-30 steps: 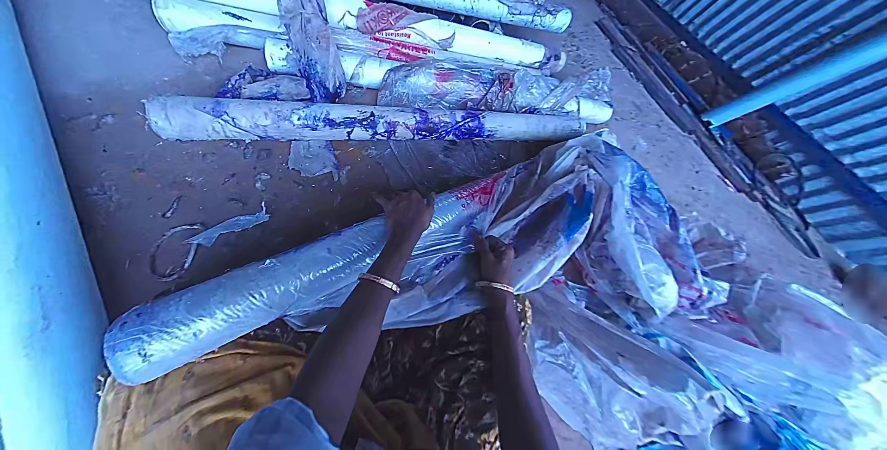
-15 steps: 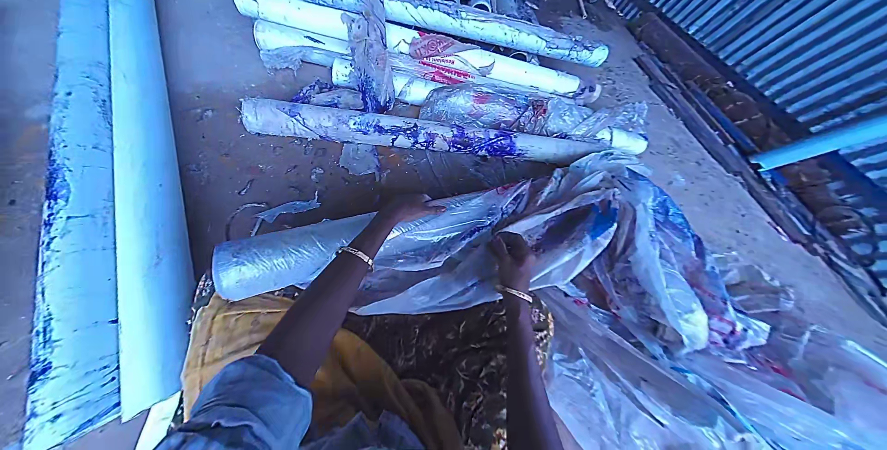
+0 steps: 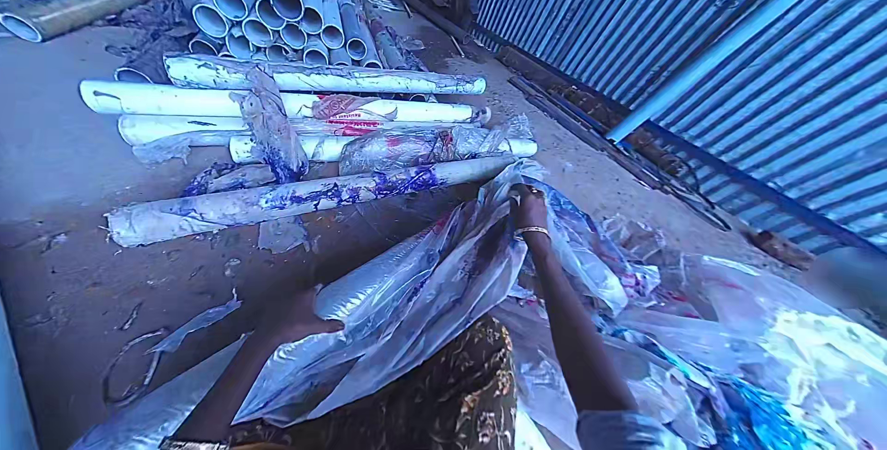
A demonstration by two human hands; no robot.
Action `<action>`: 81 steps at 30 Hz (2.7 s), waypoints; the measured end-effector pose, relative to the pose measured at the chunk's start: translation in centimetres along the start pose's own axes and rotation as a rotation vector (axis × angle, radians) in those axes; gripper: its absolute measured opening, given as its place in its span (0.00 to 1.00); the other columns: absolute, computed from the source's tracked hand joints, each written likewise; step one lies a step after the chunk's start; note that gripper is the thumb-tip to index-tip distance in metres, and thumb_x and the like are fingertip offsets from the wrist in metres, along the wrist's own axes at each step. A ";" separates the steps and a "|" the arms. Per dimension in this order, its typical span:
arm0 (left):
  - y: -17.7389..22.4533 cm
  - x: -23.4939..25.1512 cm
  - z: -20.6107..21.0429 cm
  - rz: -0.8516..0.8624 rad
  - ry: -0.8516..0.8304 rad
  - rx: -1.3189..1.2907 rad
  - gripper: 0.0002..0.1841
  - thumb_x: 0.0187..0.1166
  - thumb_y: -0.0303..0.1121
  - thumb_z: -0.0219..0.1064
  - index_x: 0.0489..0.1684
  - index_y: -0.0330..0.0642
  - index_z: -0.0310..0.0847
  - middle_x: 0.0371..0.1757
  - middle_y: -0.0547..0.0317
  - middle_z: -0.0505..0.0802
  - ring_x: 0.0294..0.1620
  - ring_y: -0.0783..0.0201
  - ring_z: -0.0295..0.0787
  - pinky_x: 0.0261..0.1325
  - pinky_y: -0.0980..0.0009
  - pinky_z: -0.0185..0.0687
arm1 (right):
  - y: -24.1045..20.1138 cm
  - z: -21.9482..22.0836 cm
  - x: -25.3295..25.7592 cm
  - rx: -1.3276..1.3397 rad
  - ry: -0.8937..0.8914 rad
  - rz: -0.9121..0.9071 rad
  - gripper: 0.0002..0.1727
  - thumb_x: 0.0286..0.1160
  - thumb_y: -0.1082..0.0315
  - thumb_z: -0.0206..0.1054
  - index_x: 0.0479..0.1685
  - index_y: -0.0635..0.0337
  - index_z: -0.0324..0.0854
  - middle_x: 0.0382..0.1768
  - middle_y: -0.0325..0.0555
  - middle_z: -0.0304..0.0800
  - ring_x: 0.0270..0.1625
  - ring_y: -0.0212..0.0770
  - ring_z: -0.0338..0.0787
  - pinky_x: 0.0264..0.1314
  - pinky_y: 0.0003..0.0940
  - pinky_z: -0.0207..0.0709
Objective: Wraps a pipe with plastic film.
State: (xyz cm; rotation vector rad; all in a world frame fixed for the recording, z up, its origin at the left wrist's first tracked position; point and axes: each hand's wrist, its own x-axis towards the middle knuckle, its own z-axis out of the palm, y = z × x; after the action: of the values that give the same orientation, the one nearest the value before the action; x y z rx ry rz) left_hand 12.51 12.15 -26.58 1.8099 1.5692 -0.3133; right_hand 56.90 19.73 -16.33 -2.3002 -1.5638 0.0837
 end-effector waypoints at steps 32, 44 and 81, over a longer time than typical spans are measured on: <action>0.2 -0.6 0.1 -0.097 0.034 0.014 0.53 0.64 0.73 0.72 0.80 0.36 0.71 0.69 0.31 0.86 0.75 0.33 0.79 0.76 0.29 0.64 | 5.9 -4.0 -7.3 -0.418 -0.525 0.204 0.22 0.90 0.61 0.55 0.70 0.70 0.79 0.71 0.72 0.82 0.76 0.69 0.80 0.77 0.66 0.68; -9.8 -5.8 -1.2 0.046 -0.078 -0.102 0.50 0.67 0.61 0.79 0.86 0.38 0.65 0.81 0.35 0.77 0.84 0.37 0.70 0.81 0.31 0.58 | -7.4 5.5 -23.7 -0.216 -0.843 -0.587 0.49 0.61 0.53 0.84 0.88 0.56 0.68 0.82 0.61 0.74 0.83 0.64 0.74 0.85 0.64 0.61; -11.4 -14.1 5.4 -0.470 0.916 -1.454 0.22 0.91 0.36 0.57 0.78 0.32 0.69 0.68 0.44 0.83 0.60 0.64 0.83 0.64 0.64 0.80 | -4.1 2.2 -31.1 0.086 -0.495 -0.165 0.29 0.78 0.65 0.71 0.80 0.60 0.77 0.53 0.70 0.93 0.53 0.75 0.92 0.57 0.76 0.76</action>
State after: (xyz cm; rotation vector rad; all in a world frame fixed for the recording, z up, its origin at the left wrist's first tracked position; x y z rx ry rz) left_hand 0.01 -1.97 -25.99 0.3517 1.8825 1.3068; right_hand 40.73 -6.64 -21.69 -2.1766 -1.9291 0.7100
